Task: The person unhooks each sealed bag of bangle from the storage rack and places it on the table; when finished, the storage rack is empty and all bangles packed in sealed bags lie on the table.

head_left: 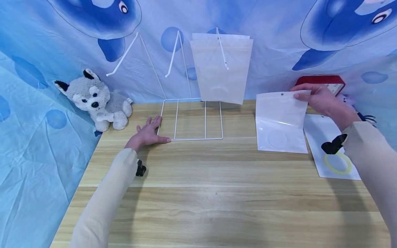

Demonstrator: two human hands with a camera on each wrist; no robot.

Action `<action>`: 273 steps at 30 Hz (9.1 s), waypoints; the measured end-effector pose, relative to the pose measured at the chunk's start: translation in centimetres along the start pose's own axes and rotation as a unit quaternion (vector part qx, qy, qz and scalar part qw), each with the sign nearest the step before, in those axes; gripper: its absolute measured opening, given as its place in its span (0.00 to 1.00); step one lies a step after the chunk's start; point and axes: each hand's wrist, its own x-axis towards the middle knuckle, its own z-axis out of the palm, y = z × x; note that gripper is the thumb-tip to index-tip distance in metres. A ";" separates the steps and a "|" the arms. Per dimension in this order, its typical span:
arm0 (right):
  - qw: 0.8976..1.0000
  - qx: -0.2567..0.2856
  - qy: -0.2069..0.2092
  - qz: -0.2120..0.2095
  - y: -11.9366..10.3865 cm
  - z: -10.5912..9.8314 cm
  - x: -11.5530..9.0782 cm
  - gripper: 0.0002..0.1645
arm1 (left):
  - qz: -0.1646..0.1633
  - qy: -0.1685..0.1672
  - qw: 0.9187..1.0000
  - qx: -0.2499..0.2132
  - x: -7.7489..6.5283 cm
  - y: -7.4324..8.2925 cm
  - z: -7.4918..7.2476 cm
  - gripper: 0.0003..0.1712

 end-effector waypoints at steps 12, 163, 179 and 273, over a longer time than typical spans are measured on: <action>0.998 -0.056 0.008 -0.027 0.4 1.1 1.0 0.28 | -0.003 0.002 1.000 -0.004 0.0 -0.1 0.0 0.70; 0.958 0.214 -0.008 -0.191 -20.7 9.9 0.1 0.24 | 0.002 0.016 1.000 -0.004 0.0 -0.2 0.3 0.69; 0.956 0.226 -0.029 -0.185 -20.3 9.5 -1.1 0.23 | -0.001 0.012 1.000 -0.002 -0.2 -0.2 0.3 0.69; 0.891 0.341 -0.246 -0.170 -9.8 8.6 -17.7 0.24 | -0.001 0.009 1.000 0.000 0.4 0.0 -0.2 0.70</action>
